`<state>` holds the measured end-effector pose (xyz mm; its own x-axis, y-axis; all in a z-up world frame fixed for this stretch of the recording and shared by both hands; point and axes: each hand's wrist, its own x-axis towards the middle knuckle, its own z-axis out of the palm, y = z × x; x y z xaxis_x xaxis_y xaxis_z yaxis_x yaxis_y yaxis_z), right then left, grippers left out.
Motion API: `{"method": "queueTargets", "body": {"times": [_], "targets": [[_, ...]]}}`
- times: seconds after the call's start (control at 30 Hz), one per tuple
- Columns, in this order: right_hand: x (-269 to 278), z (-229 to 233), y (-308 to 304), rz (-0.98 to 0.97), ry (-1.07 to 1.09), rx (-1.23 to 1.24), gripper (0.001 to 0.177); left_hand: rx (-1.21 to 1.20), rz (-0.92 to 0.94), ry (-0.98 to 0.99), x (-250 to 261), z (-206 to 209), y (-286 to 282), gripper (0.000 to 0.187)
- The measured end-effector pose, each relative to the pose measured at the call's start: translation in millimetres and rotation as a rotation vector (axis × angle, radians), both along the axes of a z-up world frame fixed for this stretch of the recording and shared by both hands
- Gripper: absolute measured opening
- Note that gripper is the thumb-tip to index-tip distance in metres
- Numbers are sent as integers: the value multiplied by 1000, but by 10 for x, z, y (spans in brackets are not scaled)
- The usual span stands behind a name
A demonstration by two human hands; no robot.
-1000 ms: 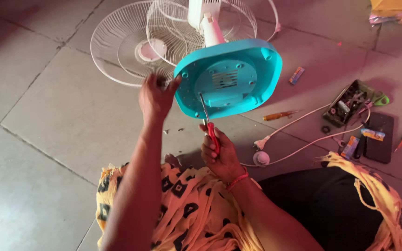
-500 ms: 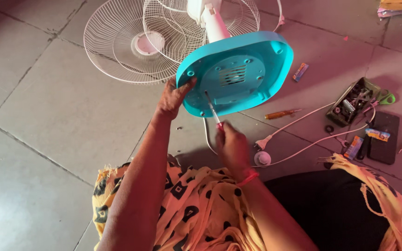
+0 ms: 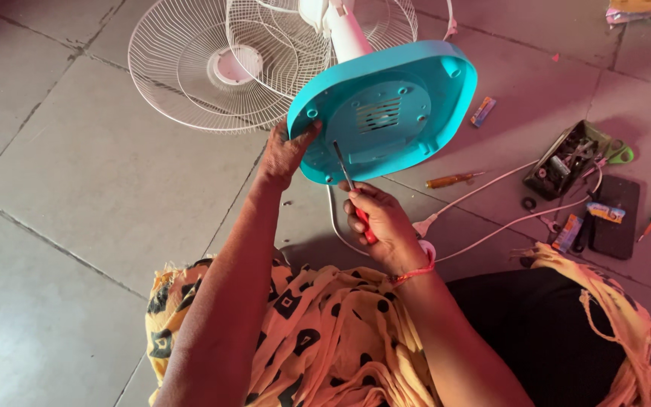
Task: The person uses a screwdriver to tighten screws on the back of a teal fan base. The person repeatedly adjusts the fan base and continues to tighten the screws.
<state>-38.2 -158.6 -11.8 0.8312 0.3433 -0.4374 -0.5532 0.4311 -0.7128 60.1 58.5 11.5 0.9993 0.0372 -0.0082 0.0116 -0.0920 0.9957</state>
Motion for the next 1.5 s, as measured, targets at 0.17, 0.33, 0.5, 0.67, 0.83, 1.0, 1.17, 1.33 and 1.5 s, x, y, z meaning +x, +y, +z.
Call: {"method": "queueTargets", "body": {"times": [0.17, 0.33, 0.5, 0.67, 0.83, 1.0, 1.17, 1.33, 1.5], "targets": [[-99, -74, 238, -90, -993, -1453, 40, -9, -27, -8, 22, 45, 0, 41], [-81, -23, 154, -36, -920, -1490, 42, 5, -12, -107, -106, 165, -43, 47], [-97, 73, 107, -55, -888, -1326, 43, 540, 579, 300, -386, 74, -77, 69], [-103, 46, 201, -94, -898, -1241, 45, -11, 226, 418, -491, -74, -150, 47], [-92, 27, 213, -54, -865, -1233, 30, -118, 105, 498, -448, -53, -350, 37], [-93, -4, 164, -66, -804, -1112, 29, -38, 54, 294, -398, -294, -506, 27], [-224, -102, 42, -70, 144, 292, 36, -195, 72, 313, -302, -494, -540, 23], [-324, -281, 184, 8, 129, 853, 33, 569, 56, 274, -298, 7, 66, 22], [-278, -302, 254, -29, 163, 759, 26, -143, -239, -158, -251, 407, 388, 47]]}}
